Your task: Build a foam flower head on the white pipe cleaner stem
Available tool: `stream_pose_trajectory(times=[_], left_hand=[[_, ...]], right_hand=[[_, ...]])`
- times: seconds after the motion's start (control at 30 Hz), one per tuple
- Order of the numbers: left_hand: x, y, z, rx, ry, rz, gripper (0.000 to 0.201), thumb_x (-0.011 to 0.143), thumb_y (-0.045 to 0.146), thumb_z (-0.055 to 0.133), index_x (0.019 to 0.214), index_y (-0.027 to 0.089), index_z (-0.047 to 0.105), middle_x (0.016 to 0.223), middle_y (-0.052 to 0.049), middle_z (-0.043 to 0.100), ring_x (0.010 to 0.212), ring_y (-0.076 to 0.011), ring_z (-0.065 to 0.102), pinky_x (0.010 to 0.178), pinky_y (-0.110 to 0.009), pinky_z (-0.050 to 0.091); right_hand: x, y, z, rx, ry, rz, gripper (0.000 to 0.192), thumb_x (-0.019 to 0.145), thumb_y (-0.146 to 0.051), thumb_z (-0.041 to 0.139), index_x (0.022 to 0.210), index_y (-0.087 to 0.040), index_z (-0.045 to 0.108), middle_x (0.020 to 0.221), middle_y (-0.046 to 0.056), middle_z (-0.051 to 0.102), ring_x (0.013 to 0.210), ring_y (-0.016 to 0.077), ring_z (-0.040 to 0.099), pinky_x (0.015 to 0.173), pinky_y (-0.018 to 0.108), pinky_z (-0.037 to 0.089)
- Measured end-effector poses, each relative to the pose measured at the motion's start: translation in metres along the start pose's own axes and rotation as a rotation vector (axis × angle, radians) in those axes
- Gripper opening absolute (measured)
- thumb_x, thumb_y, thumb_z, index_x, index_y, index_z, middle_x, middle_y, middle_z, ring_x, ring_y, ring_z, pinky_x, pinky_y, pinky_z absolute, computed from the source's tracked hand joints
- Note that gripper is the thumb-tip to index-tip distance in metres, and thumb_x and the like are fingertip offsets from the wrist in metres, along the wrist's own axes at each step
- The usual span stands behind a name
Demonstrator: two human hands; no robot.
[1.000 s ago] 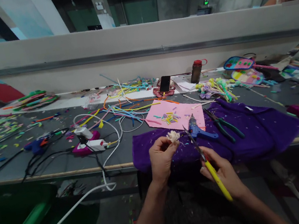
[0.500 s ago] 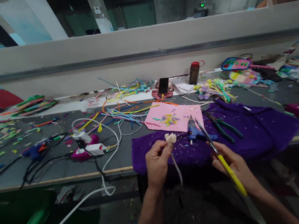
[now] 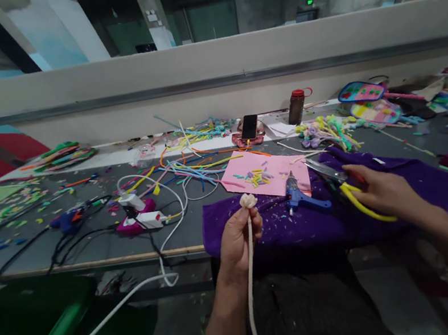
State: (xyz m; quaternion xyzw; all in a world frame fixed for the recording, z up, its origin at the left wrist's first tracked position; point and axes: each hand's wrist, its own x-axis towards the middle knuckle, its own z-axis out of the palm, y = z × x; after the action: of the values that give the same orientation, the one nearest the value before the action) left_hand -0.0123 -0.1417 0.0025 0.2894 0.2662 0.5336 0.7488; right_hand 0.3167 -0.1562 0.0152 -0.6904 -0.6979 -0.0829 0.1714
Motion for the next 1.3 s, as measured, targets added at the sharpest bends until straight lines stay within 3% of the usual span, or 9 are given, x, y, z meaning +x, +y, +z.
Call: stream_pose_trajectory(times=[0.27, 0.43, 0.57, 0.63, 0.77, 0.83, 0.9, 1.0, 1.3], left_hand=[[-0.001, 0.001, -0.001, -0.113, -0.079, -0.069, 0.015, 0.074, 0.027, 0.058, 0.069, 0.013, 0.056, 0.057, 0.001, 0.044, 0.053, -0.0077, 0.041, 0.041, -0.016, 0.030], [0.000, -0.004, 0.001, -0.117, -0.076, -0.107, 0.016, 0.075, 0.028, 0.056, 0.069, 0.013, 0.055, 0.057, 0.002, 0.042, 0.053, -0.0079, 0.039, 0.041, -0.016, 0.028], [-0.002, -0.008, 0.006, -0.089, -0.070, -0.130, 0.016, 0.074, 0.028, 0.056, 0.068, 0.013, 0.054, 0.056, 0.002, 0.041, 0.051, -0.0077, 0.038, 0.040, -0.016, 0.026], [-0.004, -0.011, 0.010, -0.062, -0.074, -0.144, 0.016, 0.073, 0.028, 0.056, 0.067, 0.013, 0.054, 0.054, 0.002, 0.041, 0.050, -0.0075, 0.038, 0.040, -0.016, 0.025], [-0.004, -0.023, 0.016, -0.017, -0.112, -0.180, 0.019, 0.073, 0.030, 0.057, 0.066, 0.013, 0.054, 0.053, 0.002, 0.043, 0.048, -0.0073, 0.038, 0.040, -0.017, 0.025], [-0.004, -0.029, 0.016, 0.023, -0.115, -0.185, 0.020, 0.073, 0.032, 0.058, 0.067, 0.013, 0.056, 0.053, 0.001, 0.045, 0.048, -0.0076, 0.040, 0.041, -0.017, 0.025], [-0.003, -0.032, 0.016, 0.086, -0.088, -0.166, 0.021, 0.072, 0.033, 0.059, 0.068, 0.013, 0.057, 0.052, 0.001, 0.048, 0.047, -0.0076, 0.041, 0.041, -0.018, 0.026], [-0.004, -0.034, 0.014, 0.181, -0.013, -0.103, 0.023, 0.071, 0.036, 0.062, 0.068, 0.013, 0.060, 0.052, 0.000, 0.053, 0.044, -0.0071, 0.043, 0.041, -0.018, 0.027], [-0.005, -0.034, 0.014, 0.297, -0.023, 0.008, 0.025, 0.072, 0.038, 0.061, 0.065, 0.013, 0.062, 0.049, 0.002, 0.050, 0.043, -0.0066, 0.041, 0.042, -0.018, 0.028]], right_hand=[[0.025, 0.059, 0.013, -0.089, -0.278, -0.059, 0.052, 0.076, -0.044, 0.056, 0.122, -0.018, 0.052, 0.084, 0.013, 0.068, 0.068, 0.0257, 0.063, 0.050, 0.029, 0.035], [0.017, 0.061, 0.018, -0.179, -0.201, -0.130, 0.049, 0.076, -0.048, 0.054, 0.118, -0.022, 0.055, 0.087, 0.012, 0.067, 0.067, 0.0254, 0.063, 0.047, 0.027, 0.035], [0.006, 0.028, 0.008, -0.245, 0.013, -0.088, 0.040, 0.079, -0.043, 0.052, 0.110, -0.019, 0.060, 0.089, 0.013, 0.066, 0.066, 0.0252, 0.062, 0.044, 0.028, 0.033], [-0.002, -0.002, 0.002, -0.090, 0.138, -0.105, 0.035, 0.082, -0.038, 0.050, 0.106, -0.017, 0.062, 0.088, 0.012, 0.065, 0.073, 0.0237, 0.062, 0.051, 0.028, 0.039], [-0.012, -0.073, -0.002, 0.602, -0.031, -0.354, 0.020, 0.086, -0.029, 0.048, 0.093, -0.020, 0.064, 0.082, 0.004, 0.065, 0.074, 0.0151, 0.061, 0.067, 0.025, 0.046], [-0.012, -0.103, 0.001, 0.807, -0.034, -0.323, 0.018, 0.084, -0.028, 0.052, 0.095, -0.020, 0.063, 0.081, 0.003, 0.064, 0.073, 0.0146, 0.060, 0.066, 0.026, 0.046], [-0.010, -0.125, 0.005, 0.952, -0.030, -0.266, 0.034, 0.076, -0.031, 0.062, 0.108, -0.020, 0.057, 0.085, 0.004, 0.062, 0.071, 0.0148, 0.058, 0.062, 0.026, 0.047], [-0.008, -0.144, 0.007, 1.099, -0.068, -0.227, 0.048, 0.070, -0.034, 0.068, 0.115, -0.021, 0.052, 0.092, 0.004, 0.059, 0.071, 0.0146, 0.057, 0.062, 0.027, 0.047], [-0.010, -0.154, 0.014, 1.357, -0.171, -0.075, 0.032, 0.074, -0.031, 0.064, 0.103, -0.019, 0.057, 0.087, 0.003, 0.061, 0.075, 0.0150, 0.058, 0.067, 0.027, 0.046]])
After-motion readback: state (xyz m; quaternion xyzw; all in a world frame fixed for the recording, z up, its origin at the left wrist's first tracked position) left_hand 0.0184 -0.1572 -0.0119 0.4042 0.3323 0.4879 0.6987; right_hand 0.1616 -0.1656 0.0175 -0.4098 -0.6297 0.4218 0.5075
